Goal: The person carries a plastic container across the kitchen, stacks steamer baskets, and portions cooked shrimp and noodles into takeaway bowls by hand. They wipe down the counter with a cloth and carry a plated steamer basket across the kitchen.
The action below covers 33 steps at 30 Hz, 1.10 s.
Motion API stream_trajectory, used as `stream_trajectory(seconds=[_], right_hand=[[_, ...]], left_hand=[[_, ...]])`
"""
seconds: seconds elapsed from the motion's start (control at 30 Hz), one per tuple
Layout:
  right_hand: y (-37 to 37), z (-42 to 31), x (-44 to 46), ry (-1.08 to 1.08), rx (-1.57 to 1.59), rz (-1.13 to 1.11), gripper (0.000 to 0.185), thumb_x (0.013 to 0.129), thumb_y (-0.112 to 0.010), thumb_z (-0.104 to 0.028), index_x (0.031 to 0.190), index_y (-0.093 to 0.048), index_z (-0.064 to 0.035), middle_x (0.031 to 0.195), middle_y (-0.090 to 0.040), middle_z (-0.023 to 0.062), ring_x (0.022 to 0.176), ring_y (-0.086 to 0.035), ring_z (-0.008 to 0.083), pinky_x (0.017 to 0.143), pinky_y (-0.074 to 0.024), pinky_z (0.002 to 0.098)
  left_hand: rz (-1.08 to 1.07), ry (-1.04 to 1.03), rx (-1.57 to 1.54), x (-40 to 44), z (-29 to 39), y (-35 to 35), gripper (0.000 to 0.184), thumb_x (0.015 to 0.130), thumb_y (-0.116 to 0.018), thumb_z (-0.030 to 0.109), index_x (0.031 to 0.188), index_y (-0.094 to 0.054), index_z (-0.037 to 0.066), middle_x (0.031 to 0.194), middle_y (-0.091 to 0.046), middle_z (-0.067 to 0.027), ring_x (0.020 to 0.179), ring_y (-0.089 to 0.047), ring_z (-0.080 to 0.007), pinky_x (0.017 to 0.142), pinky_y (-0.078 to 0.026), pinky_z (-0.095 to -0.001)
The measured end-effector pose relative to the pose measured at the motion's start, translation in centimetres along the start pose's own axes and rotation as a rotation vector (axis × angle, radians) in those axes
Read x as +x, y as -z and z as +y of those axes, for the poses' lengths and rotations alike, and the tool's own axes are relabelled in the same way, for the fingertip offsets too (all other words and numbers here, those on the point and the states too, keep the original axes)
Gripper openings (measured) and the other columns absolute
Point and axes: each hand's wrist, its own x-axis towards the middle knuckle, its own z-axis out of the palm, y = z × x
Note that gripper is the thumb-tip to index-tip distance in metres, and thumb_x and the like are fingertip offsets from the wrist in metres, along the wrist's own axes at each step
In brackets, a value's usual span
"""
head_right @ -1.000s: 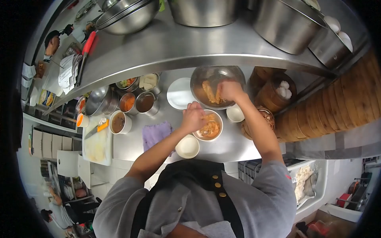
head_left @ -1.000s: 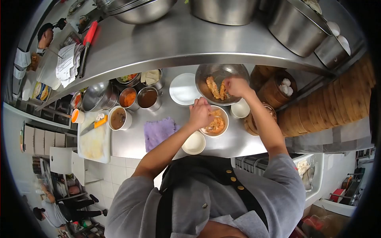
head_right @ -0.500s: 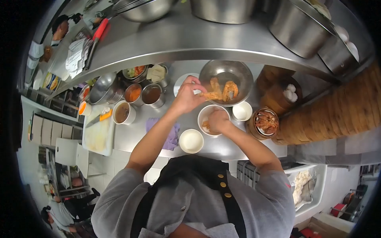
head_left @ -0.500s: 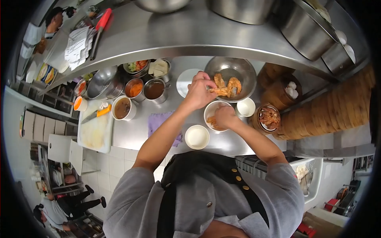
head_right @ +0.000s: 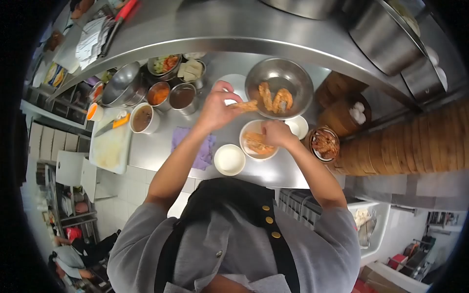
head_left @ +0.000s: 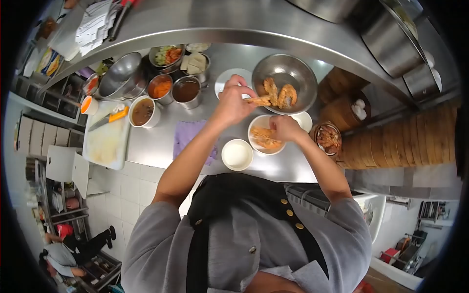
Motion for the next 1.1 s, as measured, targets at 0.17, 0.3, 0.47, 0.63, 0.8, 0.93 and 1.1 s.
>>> stream_trajectory(seconds=[0.17, 0.3, 0.47, 0.63, 0.8, 0.93, 1.1], right_hand=[[1.0, 2.4, -2.1, -0.037, 0.280, 0.257, 0.026, 0.063, -0.071, -0.016, 0.087, -0.067, -0.0069, 0.081, -0.066, 0.0119, 0.078, -0.064, 0.0280, 0.070, -0.0501, 0.0368], [3.7, 3.5, -4.2, -0.117, 0.423, 0.439, 0.018, 0.064, -0.070, -0.009, 0.082, -0.068, -0.0047, 0.075, -0.066, 0.0114, 0.073, -0.065, 0.0253, 0.067, -0.0496, 0.0331], [1.4, 1.7, -4.6, -0.014, 0.346, 0.354, 0.012, 0.065, -0.068, -0.014, 0.075, -0.067, -0.0066, 0.074, -0.065, 0.0139, 0.070, -0.064, 0.0287, 0.066, -0.0505, 0.0362], [-2.5, -2.7, -2.2, -0.083, -0.106, 0.274, 0.038, 0.062, -0.073, -0.032, 0.089, -0.065, -0.0054, 0.082, -0.065, 0.0154, 0.078, -0.064, 0.0307, 0.070, -0.0513, 0.0399], [-4.0, -2.9, -0.6, -0.066, -0.169, 0.256, 0.051, 0.062, -0.074, -0.034, 0.102, -0.060, -0.0060, 0.088, -0.062, 0.0168, 0.080, -0.063, 0.0324, 0.071, -0.0511, 0.0410], [-4.2, -2.9, -1.1, 0.021, -0.160, 0.245, 0.044, 0.065, -0.073, -0.031, 0.102, -0.062, -0.0088, 0.090, -0.061, 0.0161, 0.079, -0.063, 0.0316, 0.072, -0.0506, 0.0410], [-6.0, -1.7, -0.3, 0.142, -0.062, 0.301, 0.032, 0.068, -0.070, -0.025, 0.098, -0.068, -0.0149, 0.089, -0.061, 0.0145, 0.079, -0.063, 0.0299, 0.073, -0.0505, 0.0408]], left_hand=[[-0.121, 0.035, -0.062, -1.1, -0.2, -0.8, 0.019, 0.062, -0.075, 0.007, 0.080, -0.070, 0.007, 0.102, -0.050, -0.0086, 0.086, -0.055, -0.0242, 0.075, -0.049, -0.0323], [-0.253, -0.019, -0.057, -2.8, -1.3, -3.3, 0.021, 0.060, -0.076, 0.007, 0.080, -0.071, 0.009, 0.106, -0.049, -0.0058, 0.083, -0.052, -0.0219, 0.075, -0.048, -0.0318], [-0.215, -0.056, 0.029, -2.7, -1.2, -4.6, 0.021, 0.059, -0.077, 0.008, 0.079, -0.071, 0.010, 0.106, -0.049, -0.0049, 0.086, -0.051, -0.0217, 0.077, -0.047, -0.0320], [-0.090, 0.001, 0.035, -1.4, -1.3, -2.9, 0.019, 0.061, -0.077, 0.008, 0.078, -0.070, 0.010, 0.106, -0.050, -0.0060, 0.093, -0.053, -0.0231, 0.078, -0.047, -0.0325], [-0.041, 0.011, 0.044, -1.4, -1.7, -0.4, 0.018, 0.062, -0.077, 0.007, 0.079, -0.069, 0.008, 0.105, -0.050, -0.0074, 0.096, -0.054, -0.0241, 0.077, -0.047, -0.0326], [-0.063, 0.075, 0.005, -2.1, -1.9, 0.2, 0.019, 0.062, -0.076, 0.007, 0.079, -0.069, 0.008, 0.105, -0.050, -0.0076, 0.095, -0.054, -0.0235, 0.076, -0.047, -0.0325], [-0.106, 0.144, -0.052, -2.2, -1.8, 0.2, 0.019, 0.062, -0.076, 0.006, 0.080, -0.069, 0.007, 0.105, -0.050, -0.0073, 0.093, -0.055, -0.0232, 0.074, -0.048, -0.0327]])
